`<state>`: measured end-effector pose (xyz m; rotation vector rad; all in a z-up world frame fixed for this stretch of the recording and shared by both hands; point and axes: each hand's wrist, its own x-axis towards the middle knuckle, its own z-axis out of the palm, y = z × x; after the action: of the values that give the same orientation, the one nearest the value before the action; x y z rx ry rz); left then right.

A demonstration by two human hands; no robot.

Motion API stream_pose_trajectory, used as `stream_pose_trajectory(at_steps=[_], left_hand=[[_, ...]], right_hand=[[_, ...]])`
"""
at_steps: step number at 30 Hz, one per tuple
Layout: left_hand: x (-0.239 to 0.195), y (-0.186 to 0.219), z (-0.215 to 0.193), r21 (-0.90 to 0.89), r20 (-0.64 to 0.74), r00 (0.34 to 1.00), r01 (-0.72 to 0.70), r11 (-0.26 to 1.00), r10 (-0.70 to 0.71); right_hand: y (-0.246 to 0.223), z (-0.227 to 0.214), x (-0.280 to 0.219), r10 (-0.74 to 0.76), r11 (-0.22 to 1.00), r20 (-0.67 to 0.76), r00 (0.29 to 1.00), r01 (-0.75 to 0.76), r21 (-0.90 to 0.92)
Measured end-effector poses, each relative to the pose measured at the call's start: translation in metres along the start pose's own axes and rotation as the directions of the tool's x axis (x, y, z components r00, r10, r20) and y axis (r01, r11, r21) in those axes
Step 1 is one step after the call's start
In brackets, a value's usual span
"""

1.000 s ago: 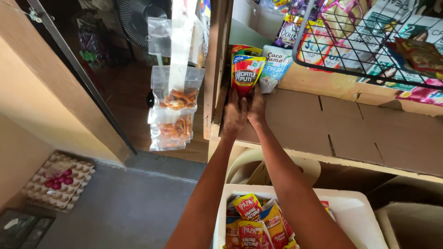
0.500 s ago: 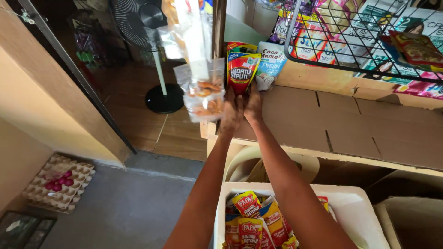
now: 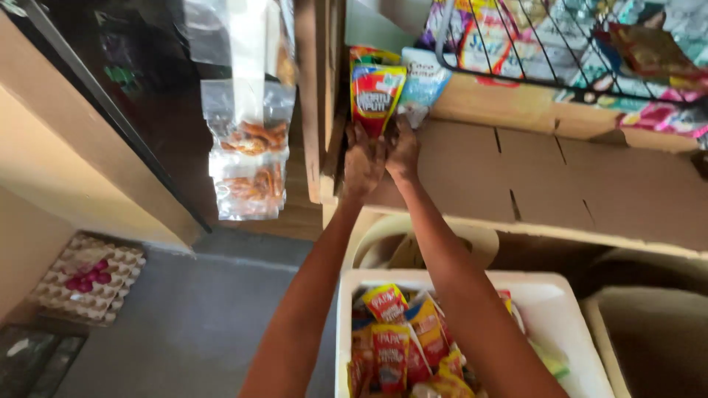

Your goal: Stocking various condiment pouches and bottles from a container onto a retail shelf.

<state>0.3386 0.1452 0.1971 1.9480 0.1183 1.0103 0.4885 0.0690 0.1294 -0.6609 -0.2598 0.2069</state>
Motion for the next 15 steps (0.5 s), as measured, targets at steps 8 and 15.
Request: stream_pose_trajectory(at_steps=[8,15], left_hand=[[-0.029,0.014,-0.008,0.111,0.091,0.996,-0.001,0.994,-0.010],[-0.038,-0.005,-0.001,0.284,0.168,0.985,-0.077,0.956,0.029]], right_hand=[[-0.078,0.069,-0.120,-0.310,-0.103,0.507,0.805,0.501,-0.859],[-0.077,0.058,-0.162,-0.131,-0.532,0.595,0.793,0.450,-0.718]])
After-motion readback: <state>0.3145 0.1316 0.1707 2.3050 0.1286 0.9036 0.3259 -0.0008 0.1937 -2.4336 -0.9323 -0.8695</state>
